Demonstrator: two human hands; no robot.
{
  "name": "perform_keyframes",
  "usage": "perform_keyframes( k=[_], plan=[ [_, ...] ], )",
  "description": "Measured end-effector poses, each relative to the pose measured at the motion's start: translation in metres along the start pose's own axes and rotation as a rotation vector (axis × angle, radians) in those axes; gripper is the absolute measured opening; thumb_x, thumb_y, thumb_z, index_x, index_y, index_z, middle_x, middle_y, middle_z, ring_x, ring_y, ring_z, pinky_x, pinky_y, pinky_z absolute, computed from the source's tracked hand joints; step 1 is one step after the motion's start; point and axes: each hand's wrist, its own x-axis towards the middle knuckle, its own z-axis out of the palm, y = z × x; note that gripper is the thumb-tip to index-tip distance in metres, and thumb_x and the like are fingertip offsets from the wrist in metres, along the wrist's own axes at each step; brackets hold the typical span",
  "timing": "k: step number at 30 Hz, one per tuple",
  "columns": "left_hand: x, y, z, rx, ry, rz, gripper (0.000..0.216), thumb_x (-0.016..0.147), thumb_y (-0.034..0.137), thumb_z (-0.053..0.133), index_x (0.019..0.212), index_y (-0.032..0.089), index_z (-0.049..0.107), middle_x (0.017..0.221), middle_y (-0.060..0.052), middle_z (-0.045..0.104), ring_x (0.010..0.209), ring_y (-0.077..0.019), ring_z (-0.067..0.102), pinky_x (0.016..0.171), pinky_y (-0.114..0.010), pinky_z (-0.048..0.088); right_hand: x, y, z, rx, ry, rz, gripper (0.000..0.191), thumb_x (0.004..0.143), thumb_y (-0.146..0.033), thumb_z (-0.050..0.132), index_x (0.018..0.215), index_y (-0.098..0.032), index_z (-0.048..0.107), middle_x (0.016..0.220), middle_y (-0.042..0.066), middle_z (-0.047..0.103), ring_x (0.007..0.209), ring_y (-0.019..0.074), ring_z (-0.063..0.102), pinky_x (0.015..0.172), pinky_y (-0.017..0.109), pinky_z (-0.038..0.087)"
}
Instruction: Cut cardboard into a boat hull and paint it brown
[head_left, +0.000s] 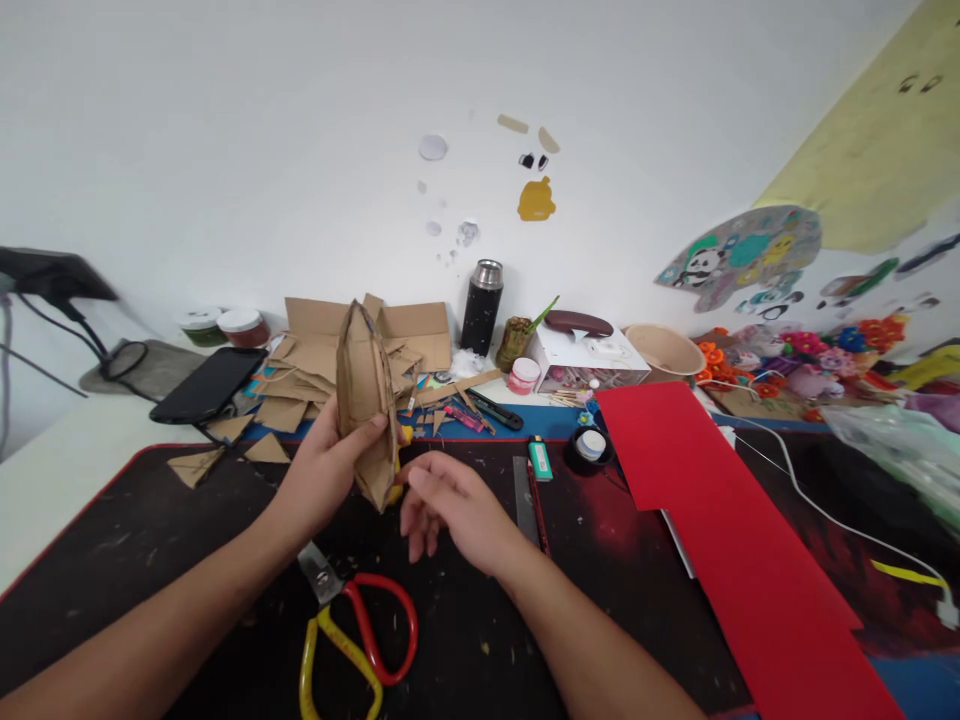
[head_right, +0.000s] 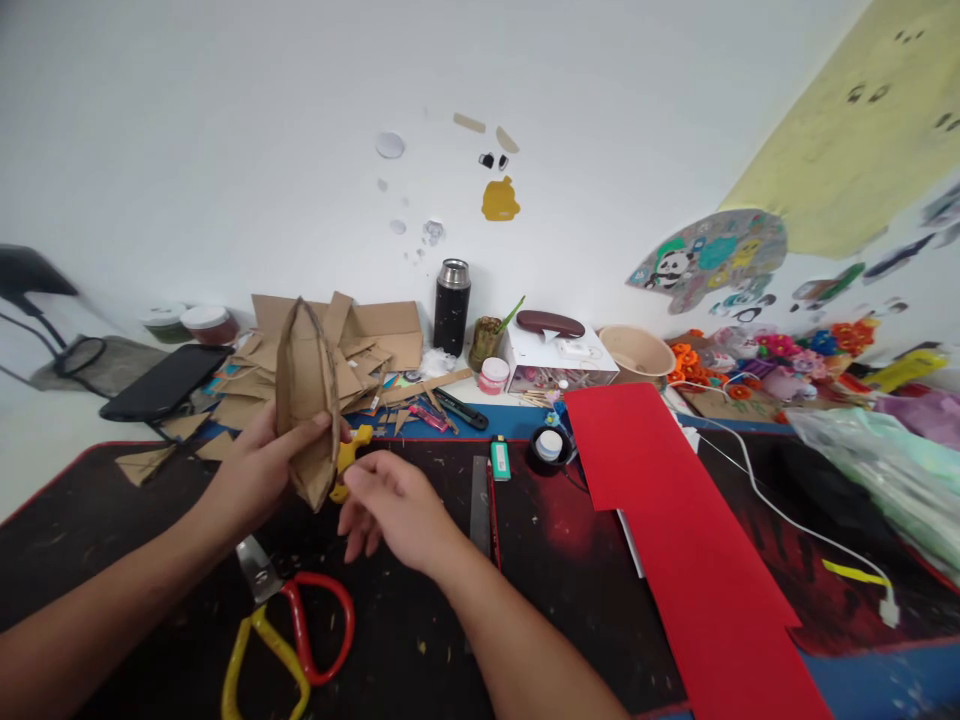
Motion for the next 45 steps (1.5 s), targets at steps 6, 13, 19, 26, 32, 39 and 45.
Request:
perform_keyframes(
  k=[6,13,19,26,32,39,45],
  plan=[
    [-0.004,0.013,-0.002,0.048,-0.233,-0.089,0.057,0.068,0.046,0.092,0.117,0.025,0.073,0.087,-0.004,0.079,0.075,-0.029,0.074,0.068,-0.038,0.062,0.0,-0.013,-0.014,0.03,0.203,-0.185,0.069,0.088,-0.081,0.067,0.117,-0.019,0.059,0.073,-0.004,0.068,0.043,0.0094,0.057,0.042,0.02,0.04],
    [-0.012,0.011,0.0,0.225,-0.47,-0.126,0.034,0.065,0.037,0.091,0.097,0.03,0.083,0.092,-0.004,0.084,0.092,-0.0359,0.079,0.08,-0.044,0.066,0.003,-0.008,-0.01,0.024,0.332,-0.184,0.043,0.088,-0.061,0.075,0.095,-0.022,0.058,0.046,-0.012,0.049,0.034,0.0075,0.035,0.036,0.02,0.027],
    [0.001,0.007,-0.012,0.204,-0.555,-0.22,0.043,0.069,0.036,0.09,0.109,0.029,0.077,0.084,-0.002,0.08,0.069,-0.0259,0.074,0.058,-0.033,0.06,0.004,-0.014,-0.018,0.19,0.539,-0.226,0.034,0.08,-0.048,0.077,0.083,-0.024,0.053,0.047,-0.013,0.044,0.035,0.0072,0.035,0.038,0.021,0.021],
    [0.026,0.005,-0.019,-0.173,-0.05,-0.127,0.043,0.06,0.038,0.101,0.086,0.02,0.071,0.075,-0.001,0.072,0.062,-0.016,0.068,0.053,-0.025,0.056,0.003,-0.01,-0.01,0.211,0.454,-0.122,0.045,0.08,-0.05,0.08,0.063,-0.021,0.05,0.053,-0.006,0.049,0.041,0.0079,0.043,0.041,0.023,0.024],
    [0.024,0.005,-0.016,-0.195,0.07,0.043,0.043,0.068,0.049,0.097,0.089,0.018,0.076,0.083,-0.001,0.072,0.07,-0.0147,0.062,0.056,-0.023,0.052,-0.002,-0.005,-0.004,0.096,0.215,-0.095,0.052,0.086,-0.066,0.079,0.072,-0.018,0.062,0.062,-0.003,0.059,0.047,0.0108,0.059,0.043,0.022,0.034],
    [0.03,0.012,-0.03,-0.169,0.097,0.078,0.037,0.071,0.049,0.092,0.088,0.022,0.073,0.081,0.001,0.07,0.069,-0.0172,0.062,0.056,-0.026,0.05,-0.001,0.002,-0.003,-0.08,-0.017,-0.001,0.051,0.079,-0.062,0.088,0.104,-0.021,0.073,0.085,0.003,0.075,0.062,0.0183,0.073,0.049,0.023,0.047],
    [0.023,0.012,-0.032,0.058,-0.127,0.007,0.046,0.074,0.061,0.09,0.093,0.022,0.075,0.077,0.0,0.068,0.061,-0.0166,0.06,0.05,-0.026,0.046,0.003,-0.003,-0.013,0.053,0.223,-0.061,0.054,0.079,-0.072,0.086,0.1,-0.023,0.078,0.091,0.004,0.076,0.076,0.0195,0.069,0.063,0.027,0.052]
  ],
)
